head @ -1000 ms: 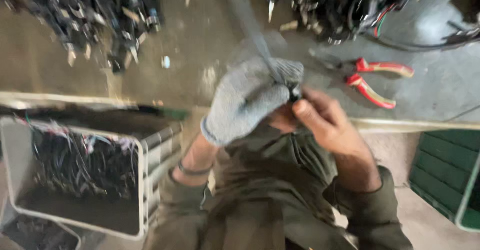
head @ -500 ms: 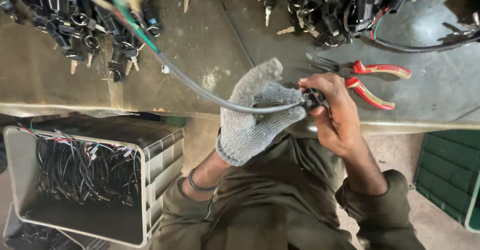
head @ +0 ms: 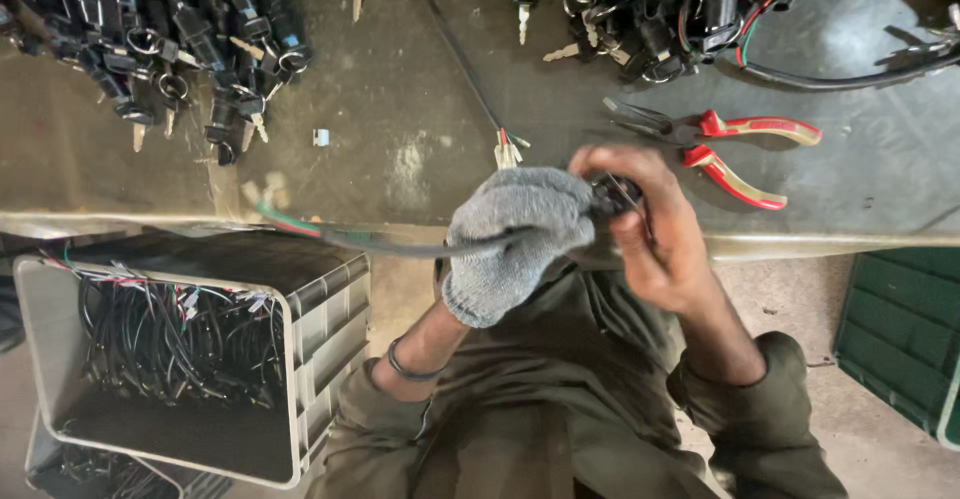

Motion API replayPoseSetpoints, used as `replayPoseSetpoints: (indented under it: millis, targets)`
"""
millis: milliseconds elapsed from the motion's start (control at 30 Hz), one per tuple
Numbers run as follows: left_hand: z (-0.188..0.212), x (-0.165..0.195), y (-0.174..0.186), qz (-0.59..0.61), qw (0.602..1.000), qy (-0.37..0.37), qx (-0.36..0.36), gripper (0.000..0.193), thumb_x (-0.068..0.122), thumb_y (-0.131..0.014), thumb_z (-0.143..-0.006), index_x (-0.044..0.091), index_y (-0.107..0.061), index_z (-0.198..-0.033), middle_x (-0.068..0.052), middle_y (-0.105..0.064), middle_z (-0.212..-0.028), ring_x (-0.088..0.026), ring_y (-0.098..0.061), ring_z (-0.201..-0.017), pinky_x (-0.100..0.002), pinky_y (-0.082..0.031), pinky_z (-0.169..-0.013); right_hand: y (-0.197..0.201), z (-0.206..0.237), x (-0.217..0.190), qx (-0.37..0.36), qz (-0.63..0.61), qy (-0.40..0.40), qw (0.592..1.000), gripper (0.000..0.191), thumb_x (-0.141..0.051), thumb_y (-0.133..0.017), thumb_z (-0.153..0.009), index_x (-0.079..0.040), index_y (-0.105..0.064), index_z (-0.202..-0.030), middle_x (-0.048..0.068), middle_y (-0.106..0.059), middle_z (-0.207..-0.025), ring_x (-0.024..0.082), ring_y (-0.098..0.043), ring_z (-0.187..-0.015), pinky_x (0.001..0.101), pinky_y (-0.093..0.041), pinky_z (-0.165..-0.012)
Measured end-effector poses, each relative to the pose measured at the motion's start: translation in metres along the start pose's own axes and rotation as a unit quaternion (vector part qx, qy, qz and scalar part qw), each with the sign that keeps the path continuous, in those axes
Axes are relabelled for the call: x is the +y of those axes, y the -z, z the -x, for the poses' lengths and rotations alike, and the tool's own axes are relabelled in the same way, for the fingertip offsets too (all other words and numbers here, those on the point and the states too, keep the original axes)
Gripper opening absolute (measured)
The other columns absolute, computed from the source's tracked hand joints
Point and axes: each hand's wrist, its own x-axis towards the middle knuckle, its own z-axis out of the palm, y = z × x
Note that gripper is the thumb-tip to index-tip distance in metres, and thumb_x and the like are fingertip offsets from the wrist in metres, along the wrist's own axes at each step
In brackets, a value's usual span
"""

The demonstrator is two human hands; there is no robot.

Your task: The person repeatedly strips the outer insulation from black cables using red-handled pliers, then pulls the insulation off to expose the inner wires. The person handles multiple cables one at a time, placing finished pieces on the table.

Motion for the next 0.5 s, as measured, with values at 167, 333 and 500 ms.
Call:
replayPoseSetpoints:
  millis: [167, 333, 500]
  targets:
    - [0.004, 0.013, 0.016, -0.076, 0.987, 0.138, -0.021, 0.023, 0.001, -0.079, -0.094, 0.001, -0.07, -0.115, -0.01, -0.074, -0.115, -0.023, -0.072, -0.108, -0.035, -0.059, -0.098, 0.008, -0.018, -0.039, -0.062, 0.335, 0.07, 0.938, 0.042, -0.018, -0.073, -0.087, -0.009, -0.064, -0.127, 0.012, -0.062, -0.12, 0.034, -0.065, -0.103, 0.0458, -0.049, -0.087]
    - [-0.003, 0.028, 0.019, -0.136, 0.972, 0.189, -0.032, 0.051, 0.014, -0.076, -0.093, 0.002, -0.056, -0.138, -0.009, -0.071, -0.118, -0.017, -0.07, -0.104, -0.033, -0.059, -0.092, 0.019, -0.027, -0.032, -0.157, 0.316, -0.068, 0.933, 0.028, -0.015, -0.074, -0.085, -0.009, -0.072, -0.112, 0.01, -0.065, -0.113, 0.028, -0.07, -0.079, 0.0381, -0.052, -0.058]
    - [-0.011, 0.038, 0.036, -0.144, 0.973, 0.157, -0.093, 0.037, 0.01, -0.067, -0.104, 0.0, -0.061, -0.139, -0.01, -0.073, -0.123, -0.015, -0.073, -0.11, -0.031, -0.06, -0.096, 0.13, -0.041, 0.004, 0.058, -0.046, -0.003, 0.997, 0.018, -0.02, -0.069, -0.096, -0.015, -0.068, -0.113, -0.002, -0.064, -0.114, 0.026, -0.066, -0.099, 0.0359, -0.055, -0.085]
